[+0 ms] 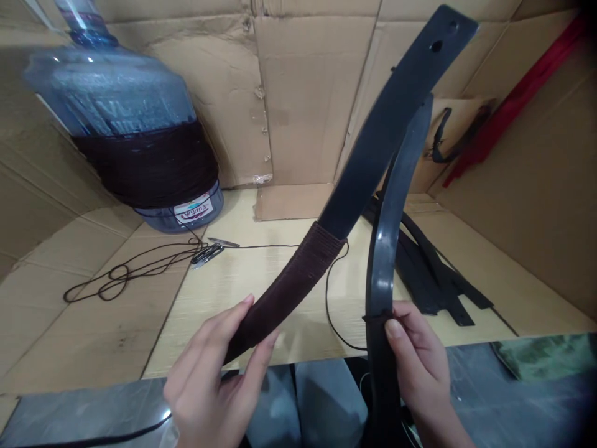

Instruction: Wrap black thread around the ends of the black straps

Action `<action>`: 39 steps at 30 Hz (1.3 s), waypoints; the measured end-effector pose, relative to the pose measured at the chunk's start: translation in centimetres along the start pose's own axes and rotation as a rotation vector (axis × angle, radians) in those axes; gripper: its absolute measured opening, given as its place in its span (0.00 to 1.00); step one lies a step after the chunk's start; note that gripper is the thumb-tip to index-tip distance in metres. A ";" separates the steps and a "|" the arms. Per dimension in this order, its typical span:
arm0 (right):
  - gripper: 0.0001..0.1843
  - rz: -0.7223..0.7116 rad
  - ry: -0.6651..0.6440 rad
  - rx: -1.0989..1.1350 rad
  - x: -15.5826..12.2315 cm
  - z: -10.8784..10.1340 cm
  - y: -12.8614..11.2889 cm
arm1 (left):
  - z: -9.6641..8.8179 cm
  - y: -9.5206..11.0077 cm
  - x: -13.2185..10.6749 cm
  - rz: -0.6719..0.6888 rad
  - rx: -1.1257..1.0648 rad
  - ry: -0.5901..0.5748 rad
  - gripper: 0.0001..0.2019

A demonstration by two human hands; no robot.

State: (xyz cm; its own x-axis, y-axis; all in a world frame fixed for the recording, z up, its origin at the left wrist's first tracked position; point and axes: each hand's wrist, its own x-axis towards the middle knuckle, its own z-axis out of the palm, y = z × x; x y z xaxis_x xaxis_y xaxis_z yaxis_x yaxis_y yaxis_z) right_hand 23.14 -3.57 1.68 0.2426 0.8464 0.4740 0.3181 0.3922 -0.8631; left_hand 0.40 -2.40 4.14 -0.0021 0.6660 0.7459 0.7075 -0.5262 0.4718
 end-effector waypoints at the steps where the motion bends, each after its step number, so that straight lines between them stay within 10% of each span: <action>1: 0.08 0.008 0.008 -0.003 0.0 -0.1 0.0 | 0.0 0.0 -0.1 -0.009 -0.004 -0.002 0.23; 6: 0.07 0.000 0.003 0.002 -0.4 -0.4 -0.1 | 0.1 0.0 -0.4 -0.173 -0.148 -0.067 0.21; 12: 0.06 -0.059 -0.013 0.001 -0.4 -0.7 -0.3 | 0.5 0.4 -0.6 -0.644 -0.971 -0.249 0.16; 23: 0.06 -0.032 0.023 -0.036 -0.5 -0.3 -0.3 | 0.6 3.7 0.2 -1.011 -1.658 -0.389 0.21; 32: 0.07 0.026 0.023 0.010 -1.1 -0.4 0.2 | 0.9 4.9 2.9 -1.012 -1.930 -0.360 0.18; 39: 0.08 0.031 0.050 0.010 -1.3 -0.6 0.3 | 3.2 1.8 1.7 -0.815 -1.513 -0.530 0.14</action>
State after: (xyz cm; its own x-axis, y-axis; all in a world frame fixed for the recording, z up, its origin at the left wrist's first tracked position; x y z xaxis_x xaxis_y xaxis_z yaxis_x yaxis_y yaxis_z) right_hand 23.50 -4.74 0.89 0.2975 0.8395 0.4547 0.3009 0.3695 -0.8792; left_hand 3.90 -0.48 4.77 0.4343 0.8988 0.0593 -0.5495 0.2122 0.8081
